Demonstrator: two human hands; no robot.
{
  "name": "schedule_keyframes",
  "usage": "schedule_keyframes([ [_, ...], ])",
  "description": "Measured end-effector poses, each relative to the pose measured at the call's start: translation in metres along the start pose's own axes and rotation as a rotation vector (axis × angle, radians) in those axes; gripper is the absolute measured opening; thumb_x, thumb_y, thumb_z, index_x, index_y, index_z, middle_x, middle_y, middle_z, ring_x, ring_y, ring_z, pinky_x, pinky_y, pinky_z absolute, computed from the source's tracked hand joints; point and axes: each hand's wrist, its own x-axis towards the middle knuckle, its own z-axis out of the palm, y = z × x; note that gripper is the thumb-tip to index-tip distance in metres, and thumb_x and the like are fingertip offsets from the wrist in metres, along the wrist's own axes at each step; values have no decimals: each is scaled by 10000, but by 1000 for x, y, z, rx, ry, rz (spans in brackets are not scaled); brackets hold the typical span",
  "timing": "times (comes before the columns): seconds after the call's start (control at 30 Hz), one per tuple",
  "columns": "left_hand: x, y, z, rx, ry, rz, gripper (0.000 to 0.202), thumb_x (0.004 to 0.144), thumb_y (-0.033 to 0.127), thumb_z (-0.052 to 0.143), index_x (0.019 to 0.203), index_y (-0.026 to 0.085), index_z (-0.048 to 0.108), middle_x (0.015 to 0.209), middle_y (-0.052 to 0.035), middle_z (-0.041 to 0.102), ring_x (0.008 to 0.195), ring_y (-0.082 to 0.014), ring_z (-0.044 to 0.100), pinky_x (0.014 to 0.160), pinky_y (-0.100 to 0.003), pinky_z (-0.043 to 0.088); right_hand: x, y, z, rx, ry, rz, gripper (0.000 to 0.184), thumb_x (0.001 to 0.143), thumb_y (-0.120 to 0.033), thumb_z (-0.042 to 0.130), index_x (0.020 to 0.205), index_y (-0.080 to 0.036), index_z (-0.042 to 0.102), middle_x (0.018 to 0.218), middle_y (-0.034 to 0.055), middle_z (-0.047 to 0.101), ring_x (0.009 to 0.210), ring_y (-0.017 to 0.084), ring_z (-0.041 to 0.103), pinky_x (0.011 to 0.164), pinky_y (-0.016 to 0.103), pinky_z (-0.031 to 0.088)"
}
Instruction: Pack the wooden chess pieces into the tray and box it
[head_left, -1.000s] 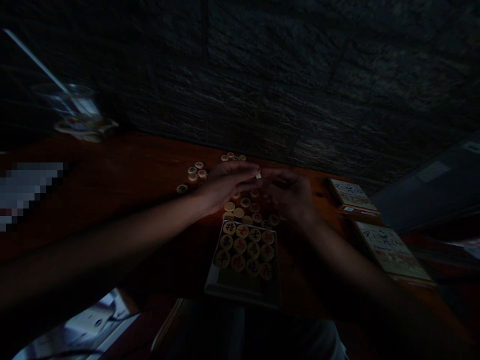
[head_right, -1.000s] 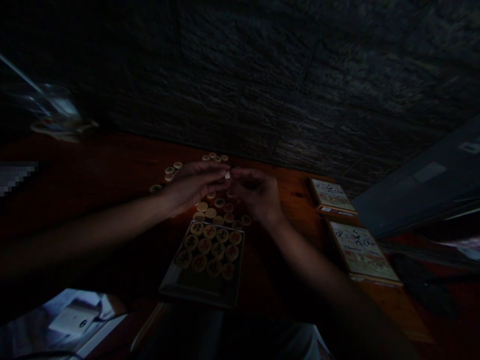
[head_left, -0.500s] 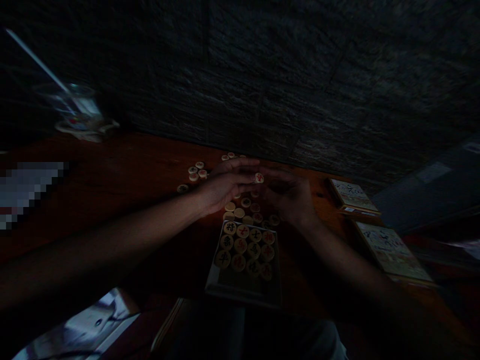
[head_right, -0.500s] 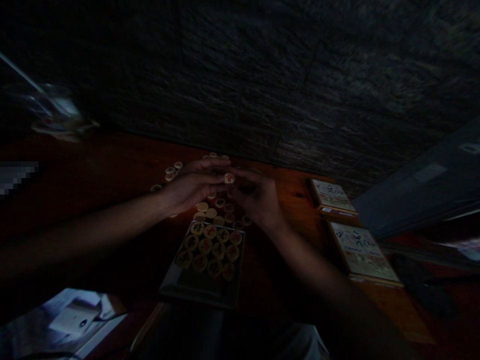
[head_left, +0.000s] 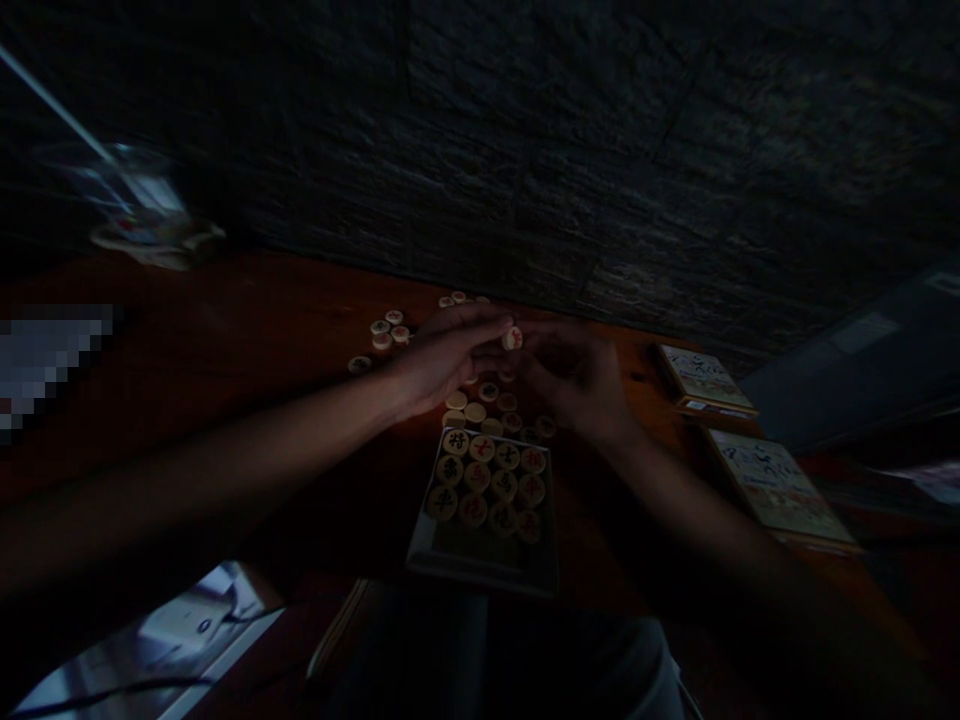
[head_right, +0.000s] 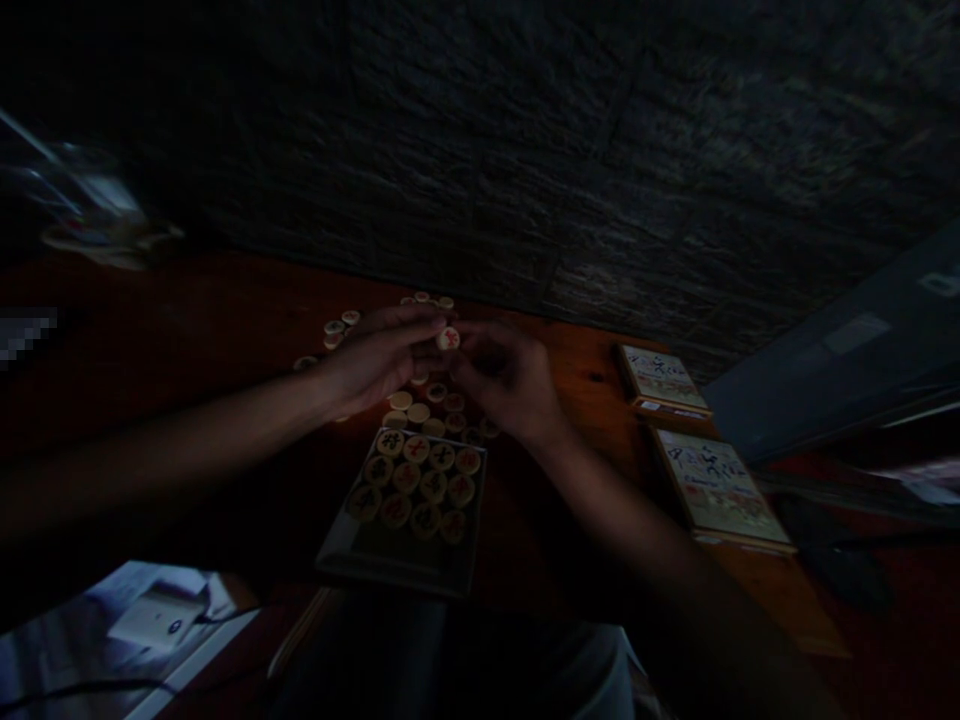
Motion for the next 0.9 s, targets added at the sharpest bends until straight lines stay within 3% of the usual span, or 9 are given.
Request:
schedule_keyframes([
  [0.17, 0, 2, 0, 14, -9, -34, 87, 938, 126, 705, 927, 104, 789, 923, -95, 796, 817, -161, 755, 804, -290, 603, 0, -2, -1, -41, 59, 40, 289, 863, -390, 828, 1066, -191, 773, 843, 22, 745, 721, 151, 679, 668, 277, 558],
  [0.43, 0, 1, -2, 25, -30, -52, 103, 940, 141, 705, 892, 97, 785, 912, -90, 782, 803, -161, 753, 783, -286, 596, 1, -10, -9, -272, 45, -172, 261, 872, -280, 799, 1123, -209, 801, 945, 37, 709, 724, 143, 648, 645, 275, 539],
  [0.63, 0, 0, -1, 52, -25, -57, 101, 934, 160, 708, 871, 107, 765, 879, -75, 778, 746, -152, 746, 742, -277, 595, 0, -13, -12, -343, 12, -178, 252, 883, -332, 797, 1098, -201, 795, 937, 48, 738, 706, 146, 652, 632, 274, 528],
  [0.77, 1, 2, -1, 38, 37, -54, 213, 994, 271, 620, 905, 125, 748, 856, -94, 784, 759, -189, 752, 756, -320, 603, 1, -20, -14, -396, -10, -135, 244, 885, -300, 776, 1108, -201, 786, 925, 44, 770, 699, 150, 670, 634, 271, 524],
  [0.9, 6, 6, -5, 76, 119, -51, 318, 1011, 347, 548, 908, 120, 745, 857, -115, 773, 764, -194, 733, 745, -310, 586, 6, -41, -22, -400, -126, -55, 207, 877, -294, 767, 1049, -182, 798, 918, 48, 804, 678, 144, 680, 617, 254, 512],
])
